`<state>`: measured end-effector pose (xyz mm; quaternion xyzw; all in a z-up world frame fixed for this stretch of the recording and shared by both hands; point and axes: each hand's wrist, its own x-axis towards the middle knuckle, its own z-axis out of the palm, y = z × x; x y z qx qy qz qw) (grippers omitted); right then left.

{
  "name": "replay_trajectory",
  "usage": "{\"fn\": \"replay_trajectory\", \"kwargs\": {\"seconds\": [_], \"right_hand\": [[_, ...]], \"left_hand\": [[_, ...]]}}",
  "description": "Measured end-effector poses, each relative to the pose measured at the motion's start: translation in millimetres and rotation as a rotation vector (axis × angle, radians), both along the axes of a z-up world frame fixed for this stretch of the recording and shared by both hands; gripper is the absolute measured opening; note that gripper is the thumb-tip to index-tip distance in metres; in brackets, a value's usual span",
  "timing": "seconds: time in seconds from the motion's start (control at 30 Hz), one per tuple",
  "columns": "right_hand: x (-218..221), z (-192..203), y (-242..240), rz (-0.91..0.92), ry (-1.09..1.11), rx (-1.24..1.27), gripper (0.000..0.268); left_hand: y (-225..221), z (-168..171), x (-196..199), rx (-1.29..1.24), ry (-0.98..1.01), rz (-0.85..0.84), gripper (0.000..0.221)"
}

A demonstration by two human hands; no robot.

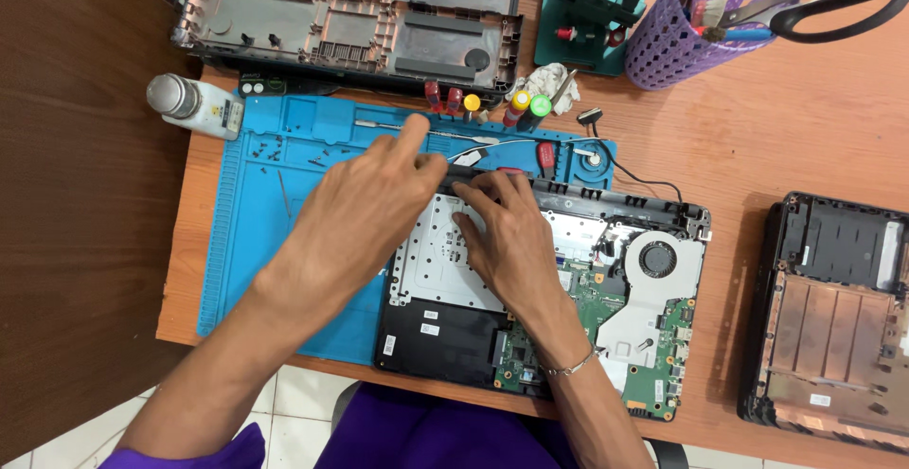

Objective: The person uses a screwdriver to unscrew several small screws from the internal chassis of a laptop, then uses their hands to detach a small component near the cooling fan.

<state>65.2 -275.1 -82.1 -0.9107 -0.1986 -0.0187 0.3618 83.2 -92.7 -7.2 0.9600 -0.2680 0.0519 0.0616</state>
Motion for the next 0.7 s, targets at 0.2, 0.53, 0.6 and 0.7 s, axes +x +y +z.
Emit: {"fn": "replay_trajectory", "kwargs": {"seconds": [0.2, 0.53, 0.6, 0.7], "right_hand": [[0, 0, 1, 0.005, -0.017, 0.002, 0.03], [0, 0, 1, 0.007, -0.029, -0.012, 0.03], [0, 0, 1, 0.007, -0.01, -0.007, 0.029], [0, 1, 1, 0.002, -0.005, -0.011, 0.03]], "left_hand": [[-8, -7, 2, 0.222, 0.03, 0.102, 0.005], [-8, -4, 1, 0.159, -0.032, 0.043, 0.005], [-7, -3, 1, 0.068, -0.088, -0.017, 0.009], [-7, -3, 0, 0.226, -0.035, 0.094, 0.005]]}}
